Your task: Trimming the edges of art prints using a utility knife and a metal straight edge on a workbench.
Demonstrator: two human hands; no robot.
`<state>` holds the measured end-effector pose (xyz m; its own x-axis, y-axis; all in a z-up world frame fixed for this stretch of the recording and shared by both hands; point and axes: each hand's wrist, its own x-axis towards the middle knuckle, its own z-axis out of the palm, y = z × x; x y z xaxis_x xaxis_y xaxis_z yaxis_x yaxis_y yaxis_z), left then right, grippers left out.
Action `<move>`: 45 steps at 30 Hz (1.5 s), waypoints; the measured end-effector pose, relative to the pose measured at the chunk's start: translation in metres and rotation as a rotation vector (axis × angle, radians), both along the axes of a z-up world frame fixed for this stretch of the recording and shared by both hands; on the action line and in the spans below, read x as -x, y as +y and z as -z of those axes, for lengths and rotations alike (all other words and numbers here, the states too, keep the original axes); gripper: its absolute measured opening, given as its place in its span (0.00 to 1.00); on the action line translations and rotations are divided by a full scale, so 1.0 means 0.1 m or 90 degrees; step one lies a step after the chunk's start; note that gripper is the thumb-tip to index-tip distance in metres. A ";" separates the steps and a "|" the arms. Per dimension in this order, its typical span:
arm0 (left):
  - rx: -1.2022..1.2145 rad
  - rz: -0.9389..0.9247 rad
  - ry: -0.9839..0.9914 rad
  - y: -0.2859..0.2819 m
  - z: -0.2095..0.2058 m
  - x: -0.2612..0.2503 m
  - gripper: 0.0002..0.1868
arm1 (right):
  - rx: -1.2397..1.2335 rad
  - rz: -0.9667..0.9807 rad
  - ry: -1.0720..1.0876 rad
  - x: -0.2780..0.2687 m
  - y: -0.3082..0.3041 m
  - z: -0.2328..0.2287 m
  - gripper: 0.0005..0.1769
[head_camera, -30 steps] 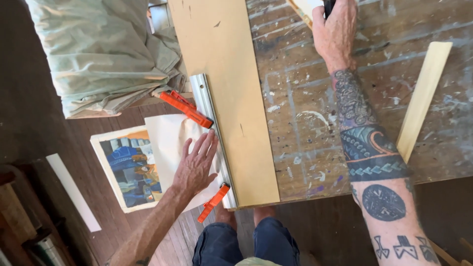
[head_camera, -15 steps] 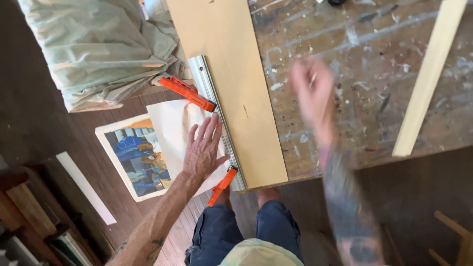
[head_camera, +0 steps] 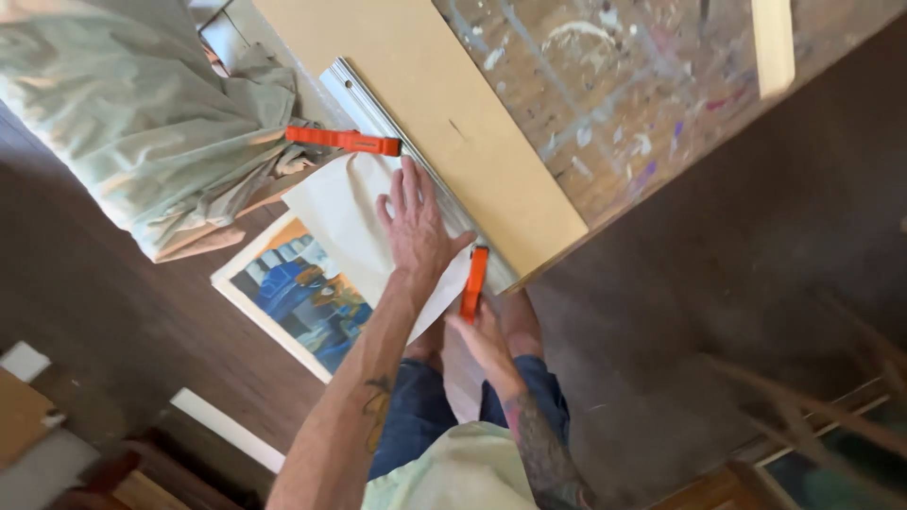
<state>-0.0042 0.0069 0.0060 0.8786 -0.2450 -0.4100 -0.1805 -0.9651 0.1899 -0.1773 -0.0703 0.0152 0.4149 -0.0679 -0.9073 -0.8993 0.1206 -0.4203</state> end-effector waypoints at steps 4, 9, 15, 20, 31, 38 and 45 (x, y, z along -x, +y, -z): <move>-0.008 -0.028 0.041 -0.08 0.00 0.01 0.73 | 0.122 0.038 -0.045 0.23 0.21 0.63 0.38; -0.003 -0.034 0.041 -0.06 0.09 0.01 0.74 | 0.211 0.087 -0.025 0.12 0.31 0.77 0.30; -0.005 -0.050 0.062 -0.07 0.05 0.01 0.74 | 0.317 0.023 0.007 0.15 0.37 0.93 0.29; -0.009 -0.050 0.085 -0.07 -0.05 -0.03 0.73 | 0.294 0.037 0.110 0.20 0.36 1.07 0.26; -0.086 -0.008 -0.056 -0.04 0.27 0.06 0.76 | 0.359 0.049 0.082 1.69 0.03 0.44 0.20; -0.029 -0.049 0.098 -0.09 -0.16 -0.08 0.72 | 0.730 -0.101 -0.296 -0.75 -1.56 -0.15 0.35; -0.049 -0.068 0.096 -0.12 -0.08 -0.09 0.71 | 0.855 -0.231 -0.261 -2.36 -2.66 0.37 0.39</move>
<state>0.0049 -0.0054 0.0141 0.8248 -0.1160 -0.5534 -0.0508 -0.9900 0.1317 0.0587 -0.3361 -0.0216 0.8039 -0.5916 -0.0612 -0.5850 -0.7679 -0.2611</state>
